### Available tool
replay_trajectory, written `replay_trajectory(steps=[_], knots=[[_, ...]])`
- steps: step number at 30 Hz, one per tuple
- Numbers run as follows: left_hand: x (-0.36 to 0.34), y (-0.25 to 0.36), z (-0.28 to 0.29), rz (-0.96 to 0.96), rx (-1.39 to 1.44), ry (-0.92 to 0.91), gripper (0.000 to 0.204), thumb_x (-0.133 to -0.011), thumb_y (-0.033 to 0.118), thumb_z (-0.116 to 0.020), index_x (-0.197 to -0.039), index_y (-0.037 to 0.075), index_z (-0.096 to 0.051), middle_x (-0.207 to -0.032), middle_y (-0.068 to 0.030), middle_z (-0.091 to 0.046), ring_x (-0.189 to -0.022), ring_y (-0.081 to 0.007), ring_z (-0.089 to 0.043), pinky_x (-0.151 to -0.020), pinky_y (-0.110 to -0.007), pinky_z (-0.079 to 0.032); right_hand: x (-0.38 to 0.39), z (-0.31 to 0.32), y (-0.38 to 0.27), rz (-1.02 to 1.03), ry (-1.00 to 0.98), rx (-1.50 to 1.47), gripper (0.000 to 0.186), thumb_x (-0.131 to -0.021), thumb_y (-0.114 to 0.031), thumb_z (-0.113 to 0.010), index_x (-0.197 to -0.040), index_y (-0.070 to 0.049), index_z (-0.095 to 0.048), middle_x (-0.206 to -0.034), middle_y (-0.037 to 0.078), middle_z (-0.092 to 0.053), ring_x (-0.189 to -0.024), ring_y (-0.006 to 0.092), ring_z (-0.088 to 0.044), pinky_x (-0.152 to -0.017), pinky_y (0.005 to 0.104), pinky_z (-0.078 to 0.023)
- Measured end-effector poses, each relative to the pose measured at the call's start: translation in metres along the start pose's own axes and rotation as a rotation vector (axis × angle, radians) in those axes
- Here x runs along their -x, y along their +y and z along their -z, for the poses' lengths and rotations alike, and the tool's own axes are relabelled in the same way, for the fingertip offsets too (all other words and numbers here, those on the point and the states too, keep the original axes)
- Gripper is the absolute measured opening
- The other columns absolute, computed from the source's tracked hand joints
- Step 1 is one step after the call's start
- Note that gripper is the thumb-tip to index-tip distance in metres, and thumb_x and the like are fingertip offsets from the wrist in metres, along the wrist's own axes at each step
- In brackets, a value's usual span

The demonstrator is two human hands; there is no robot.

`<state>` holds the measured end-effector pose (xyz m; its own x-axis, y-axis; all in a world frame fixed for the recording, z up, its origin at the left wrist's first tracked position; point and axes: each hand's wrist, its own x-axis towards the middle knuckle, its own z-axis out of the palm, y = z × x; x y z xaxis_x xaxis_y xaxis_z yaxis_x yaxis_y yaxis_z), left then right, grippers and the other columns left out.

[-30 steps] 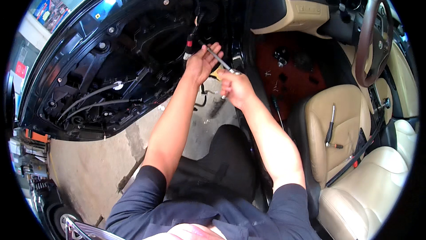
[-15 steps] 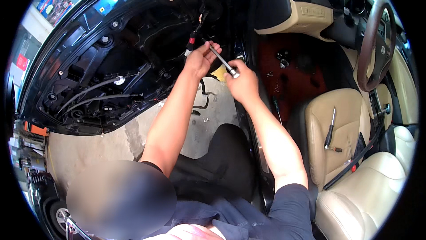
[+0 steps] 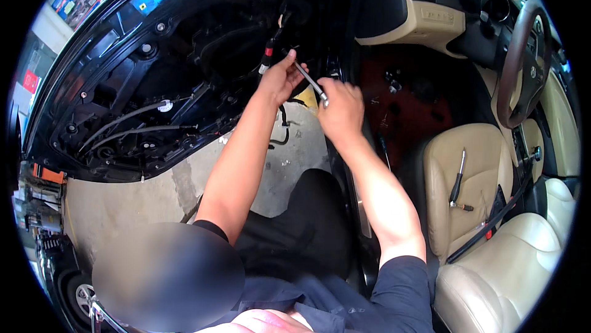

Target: The person works on the interior of a car door, disconnecting and reconnecting electrical connectors, and using a screwdriver and ratchet to remove and install screws on the door panel.

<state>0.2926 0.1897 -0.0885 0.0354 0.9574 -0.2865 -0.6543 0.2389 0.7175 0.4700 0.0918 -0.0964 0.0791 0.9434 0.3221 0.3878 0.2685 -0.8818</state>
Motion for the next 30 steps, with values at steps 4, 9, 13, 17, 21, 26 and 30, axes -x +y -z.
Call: replay_trajectory(steps=[4,9,13,17,21,26,30], knots=[[-0.008,0.013,-0.003,-0.038,0.070,-0.089,0.028,-0.112,0.018,-0.067,-0.125,-0.006,-0.064,-0.117,-0.0194,-0.071,-0.116,-0.0343,-0.074,-0.105,-0.048,-0.065,-0.005,0.008,-0.013,-0.243,-0.182,-0.220,0.013,-0.101,-0.013,-0.072,-0.113,-0.007,-0.073,-0.073,-0.001,-0.056,-0.064,0.0177,-0.056,-0.066,0.0347,-0.045],[-0.002,0.008,-0.005,0.008,0.018,-0.006,0.025,-0.115,0.013,-0.058,-0.125,-0.009,-0.063,-0.128,-0.0225,-0.072,-0.125,-0.0370,-0.072,-0.112,-0.051,-0.061,-0.001,0.009,-0.024,0.454,0.189,0.430,0.017,-0.089,-0.009,-0.075,-0.106,-0.009,-0.073,-0.080,0.007,-0.066,-0.079,0.0282,-0.067,-0.074,0.0429,-0.050],[-0.010,0.008,0.000,-0.032,0.079,-0.109,0.023,-0.115,0.015,-0.057,-0.126,-0.005,-0.062,-0.128,-0.0222,-0.072,-0.124,-0.0378,-0.072,-0.112,-0.050,-0.060,-0.031,0.017,0.004,-0.459,-0.231,-0.612,0.015,-0.100,-0.019,-0.077,-0.110,-0.008,-0.073,-0.071,-0.001,-0.052,-0.062,0.0176,-0.051,-0.062,0.0351,-0.042],[-0.007,-0.003,0.011,-0.059,0.184,-0.108,0.020,-0.115,0.021,-0.061,-0.120,0.002,-0.064,-0.121,-0.0174,-0.071,-0.121,-0.0352,-0.072,-0.111,-0.049,-0.060,-0.011,0.015,-0.013,-0.643,-0.186,-0.826,0.026,-0.106,-0.033,-0.075,-0.107,-0.007,-0.074,-0.068,-0.005,-0.050,-0.058,0.0074,-0.043,-0.058,0.0262,-0.035],[-0.025,-0.005,-0.003,-0.086,0.250,0.131,0.023,-0.109,0.033,-0.073,-0.113,0.011,-0.067,-0.110,-0.0026,-0.068,-0.112,-0.0216,-0.066,-0.097,-0.037,-0.055,-0.017,0.008,-0.017,-0.120,0.053,-0.199,0.032,-0.106,-0.034,-0.076,-0.105,-0.002,-0.078,-0.080,0.003,-0.073,-0.069,0.0092,-0.062,-0.066,0.0272,-0.048],[-0.040,-0.007,-0.010,-0.057,0.320,0.219,0.021,-0.106,0.032,-0.075,-0.108,0.013,-0.068,-0.108,-0.0021,-0.070,-0.107,-0.0197,-0.067,-0.092,-0.035,-0.051,-0.003,0.009,-0.020,0.160,0.147,0.044,0.019,-0.097,-0.017,-0.082,-0.109,-0.002,-0.078,-0.091,0.016,-0.078,-0.080,0.0278,-0.077,-0.076,0.0369,-0.059],[-0.038,-0.011,-0.016,-0.092,0.312,0.204,0.016,-0.106,0.028,-0.071,-0.108,0.012,-0.068,-0.107,-0.0044,-0.072,-0.103,-0.0208,-0.068,-0.092,-0.035,-0.054,0.015,0.025,-0.022,0.245,0.194,0.068,0.022,-0.097,-0.014,-0.083,-0.114,-0.001,-0.078,-0.089,0.012,-0.077,-0.077,0.0207,-0.073,-0.074,0.0331,-0.057]])
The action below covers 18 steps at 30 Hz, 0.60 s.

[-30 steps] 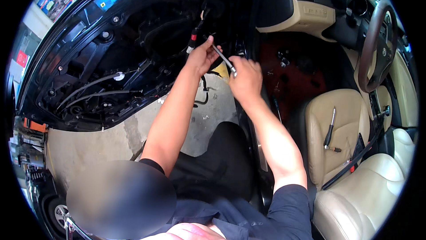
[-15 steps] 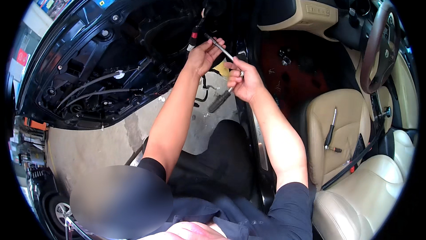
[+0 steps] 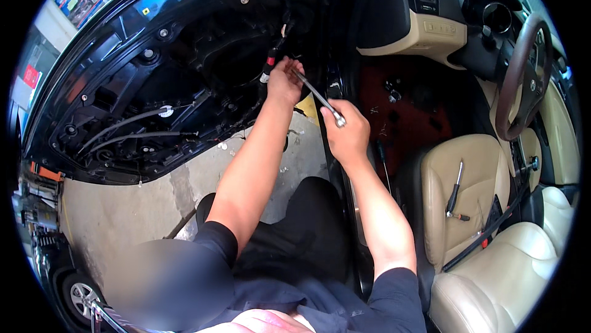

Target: The person works on the interior of a car door, disconnecting and reconnecting electrical connectors, and using a screwdriver and ratchet to remove and install screws on the door panel.

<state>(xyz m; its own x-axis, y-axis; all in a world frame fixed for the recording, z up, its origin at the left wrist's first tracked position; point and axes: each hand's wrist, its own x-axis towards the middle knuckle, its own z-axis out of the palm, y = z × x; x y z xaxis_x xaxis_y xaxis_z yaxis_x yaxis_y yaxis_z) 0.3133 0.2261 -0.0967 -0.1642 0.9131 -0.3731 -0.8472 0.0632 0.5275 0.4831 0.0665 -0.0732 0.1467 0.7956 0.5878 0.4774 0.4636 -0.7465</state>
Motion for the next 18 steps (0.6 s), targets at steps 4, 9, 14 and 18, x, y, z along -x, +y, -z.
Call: replay_trajectory(steps=[4,9,14,18], knots=[[0.013,-0.007,0.007,-0.006,-0.009,-0.066,0.012,-0.099,0.018,-0.061,-0.098,0.006,-0.064,-0.099,-0.0076,-0.070,-0.091,-0.0213,-0.067,-0.081,-0.033,-0.056,0.000,0.020,-0.032,-0.139,0.070,-0.177,0.021,-0.100,-0.013,-0.082,-0.115,0.001,-0.077,-0.086,0.003,-0.074,-0.078,0.0059,-0.063,-0.071,0.0247,-0.052],[0.025,0.006,0.032,0.230,-0.125,-0.165,0.015,-0.092,0.009,-0.053,-0.097,0.000,-0.063,-0.093,-0.0128,-0.064,-0.075,-0.0207,-0.059,-0.065,-0.030,-0.050,-0.058,0.013,-0.092,-0.094,0.022,-0.383,0.021,-0.103,-0.011,-0.080,-0.119,0.002,-0.077,-0.096,0.002,-0.078,-0.081,0.0024,-0.062,-0.071,0.0209,-0.049],[0.070,0.046,0.025,0.203,-0.329,-0.281,0.031,-0.100,0.005,-0.050,-0.125,-0.007,-0.063,-0.096,-0.0103,-0.065,-0.078,-0.0170,-0.056,-0.064,-0.027,-0.046,-0.095,-0.008,-0.121,-0.039,0.040,-0.354,0.020,-0.101,-0.011,-0.081,-0.115,0.003,-0.079,-0.089,0.000,-0.077,-0.073,0.0004,-0.057,-0.065,0.0209,-0.047],[0.109,0.084,0.016,0.121,-0.414,-0.360,0.045,-0.098,-0.001,-0.050,-0.142,-0.009,-0.058,-0.100,-0.0097,-0.066,-0.079,-0.0158,-0.056,-0.068,-0.027,-0.046,-0.101,-0.017,-0.130,-0.009,0.033,-0.303,0.020,-0.100,-0.011,-0.082,-0.114,0.002,-0.079,-0.090,0.004,-0.079,-0.073,0.0025,-0.061,-0.066,0.0222,-0.049]])
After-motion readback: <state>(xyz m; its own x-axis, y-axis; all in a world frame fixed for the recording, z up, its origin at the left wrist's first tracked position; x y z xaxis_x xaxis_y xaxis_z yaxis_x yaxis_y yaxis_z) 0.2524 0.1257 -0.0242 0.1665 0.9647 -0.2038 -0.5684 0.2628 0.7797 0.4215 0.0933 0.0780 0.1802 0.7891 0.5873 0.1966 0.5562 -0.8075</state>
